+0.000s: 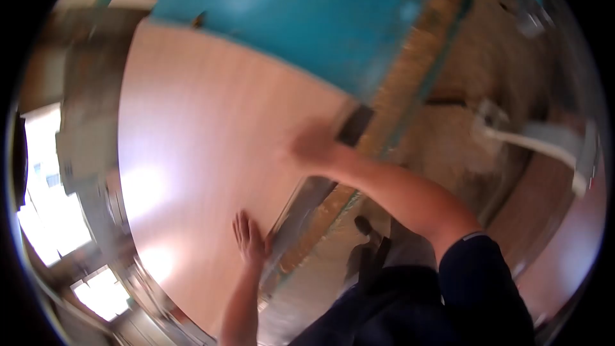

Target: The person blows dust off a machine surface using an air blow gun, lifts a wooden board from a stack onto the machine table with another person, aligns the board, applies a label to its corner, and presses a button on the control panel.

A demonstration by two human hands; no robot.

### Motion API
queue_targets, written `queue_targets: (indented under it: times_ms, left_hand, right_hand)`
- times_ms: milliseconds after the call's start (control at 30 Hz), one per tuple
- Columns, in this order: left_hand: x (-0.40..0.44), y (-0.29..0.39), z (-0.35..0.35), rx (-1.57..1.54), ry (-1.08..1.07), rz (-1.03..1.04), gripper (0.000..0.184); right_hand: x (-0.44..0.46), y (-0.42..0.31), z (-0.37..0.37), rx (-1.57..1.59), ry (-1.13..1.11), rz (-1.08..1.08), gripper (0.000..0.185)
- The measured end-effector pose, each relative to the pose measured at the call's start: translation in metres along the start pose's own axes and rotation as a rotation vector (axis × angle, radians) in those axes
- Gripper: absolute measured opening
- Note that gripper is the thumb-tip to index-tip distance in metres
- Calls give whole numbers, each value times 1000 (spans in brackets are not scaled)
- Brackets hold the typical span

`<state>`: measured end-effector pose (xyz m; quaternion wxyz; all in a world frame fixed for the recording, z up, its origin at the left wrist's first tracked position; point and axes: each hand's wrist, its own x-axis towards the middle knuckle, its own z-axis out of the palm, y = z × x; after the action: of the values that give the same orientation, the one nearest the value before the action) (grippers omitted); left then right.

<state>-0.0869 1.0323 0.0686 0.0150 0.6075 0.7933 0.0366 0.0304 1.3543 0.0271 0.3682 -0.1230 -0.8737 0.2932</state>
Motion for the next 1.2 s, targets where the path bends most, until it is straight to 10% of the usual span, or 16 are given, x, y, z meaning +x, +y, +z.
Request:
queue_targets:
  times_ms: [300, 500, 667, 767, 967, 1200]
  left_hand:
    - [-11, 61, 2, -125, 169, -439, 52]
    - [-167, 173, -15, -544, 168, -116, 43]
    - [-433, 192, 47, -698, -409, -925, 33]
    - [-595, 215, 71, -729, -788, -1341, 35]
    - [-769, 262, 65, -828, -537, -1810, 41]
    - [-763, 280, 115, -1022, -37, -1831, 46]
  right_hand:
    - [14, -10, -10, -306, -168, 32, 19]
    - [1, -46, -32, -471, -262, 111, 35]
    - [-115, -135, -33, -304, -180, -142, 33]
    - [-233, -200, -16, -155, -309, 136, 26]
    - [-388, -367, 64, 191, -1001, -133, 21]
    - [-318, -518, 164, 266, -1047, -219, 21]
